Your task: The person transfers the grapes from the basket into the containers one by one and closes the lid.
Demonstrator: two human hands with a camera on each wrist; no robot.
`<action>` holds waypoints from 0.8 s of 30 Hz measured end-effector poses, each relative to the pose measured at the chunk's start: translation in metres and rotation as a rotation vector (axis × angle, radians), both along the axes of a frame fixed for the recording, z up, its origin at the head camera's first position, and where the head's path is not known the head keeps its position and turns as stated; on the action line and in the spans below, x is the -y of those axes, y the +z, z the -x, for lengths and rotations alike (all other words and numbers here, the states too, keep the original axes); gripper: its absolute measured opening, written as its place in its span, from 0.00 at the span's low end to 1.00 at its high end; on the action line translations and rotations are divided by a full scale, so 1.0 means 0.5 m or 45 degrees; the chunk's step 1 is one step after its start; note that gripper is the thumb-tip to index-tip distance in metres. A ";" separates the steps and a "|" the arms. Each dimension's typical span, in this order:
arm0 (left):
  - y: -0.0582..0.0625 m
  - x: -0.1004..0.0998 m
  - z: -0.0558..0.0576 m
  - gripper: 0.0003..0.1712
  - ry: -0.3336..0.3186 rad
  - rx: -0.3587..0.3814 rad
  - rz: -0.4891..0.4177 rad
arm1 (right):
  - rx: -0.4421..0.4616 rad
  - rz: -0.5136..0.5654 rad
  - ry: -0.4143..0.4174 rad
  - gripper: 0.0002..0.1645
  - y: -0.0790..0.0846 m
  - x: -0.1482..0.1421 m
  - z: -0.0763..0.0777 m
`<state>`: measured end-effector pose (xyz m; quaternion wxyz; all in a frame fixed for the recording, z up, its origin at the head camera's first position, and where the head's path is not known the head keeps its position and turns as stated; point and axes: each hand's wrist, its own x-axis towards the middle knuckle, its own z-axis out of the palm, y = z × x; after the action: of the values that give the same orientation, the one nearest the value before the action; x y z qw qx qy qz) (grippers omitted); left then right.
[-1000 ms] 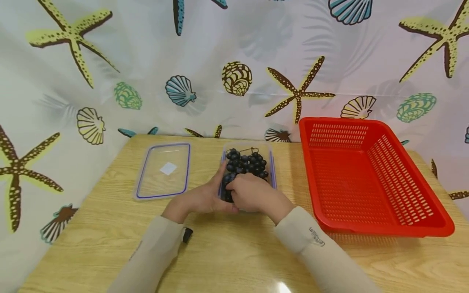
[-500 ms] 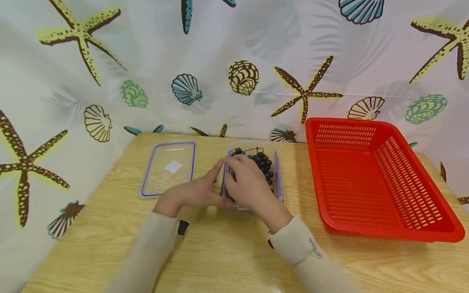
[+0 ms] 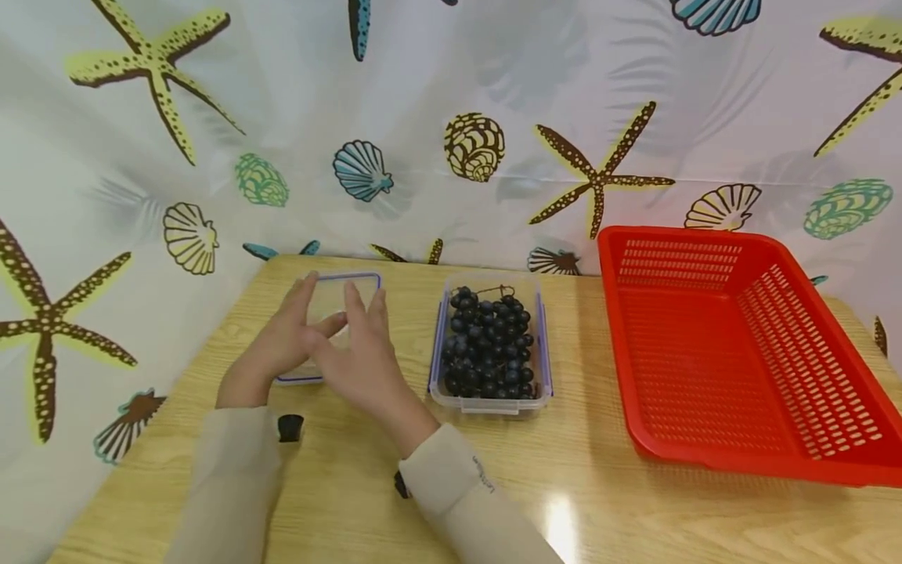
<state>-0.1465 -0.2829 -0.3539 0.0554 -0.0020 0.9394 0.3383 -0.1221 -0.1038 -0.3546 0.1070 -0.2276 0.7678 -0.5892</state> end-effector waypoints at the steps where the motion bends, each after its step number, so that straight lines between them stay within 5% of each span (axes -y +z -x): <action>1: -0.002 0.012 -0.002 0.57 0.033 0.023 0.017 | 0.036 0.013 -0.022 0.53 -0.005 0.010 0.004; 6: -0.019 0.057 -0.006 0.62 0.115 0.125 0.114 | 0.209 0.029 -0.135 0.56 -0.036 0.048 0.032; 11: -0.041 0.068 0.001 0.63 0.114 0.235 0.025 | 0.323 -0.041 -0.173 0.57 -0.065 0.058 0.061; 16: -0.054 0.055 0.008 0.64 0.097 0.340 -0.065 | 0.416 -0.004 -0.141 0.56 -0.078 0.053 0.083; 24: -0.060 0.060 0.003 0.63 0.106 0.354 -0.170 | 0.484 -0.009 -0.027 0.57 -0.081 0.057 0.090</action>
<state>-0.1479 -0.3127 -0.3838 0.1708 -0.0839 0.8973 0.3984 -0.1669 -0.1323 -0.3949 0.2448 -0.1037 0.7382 -0.6200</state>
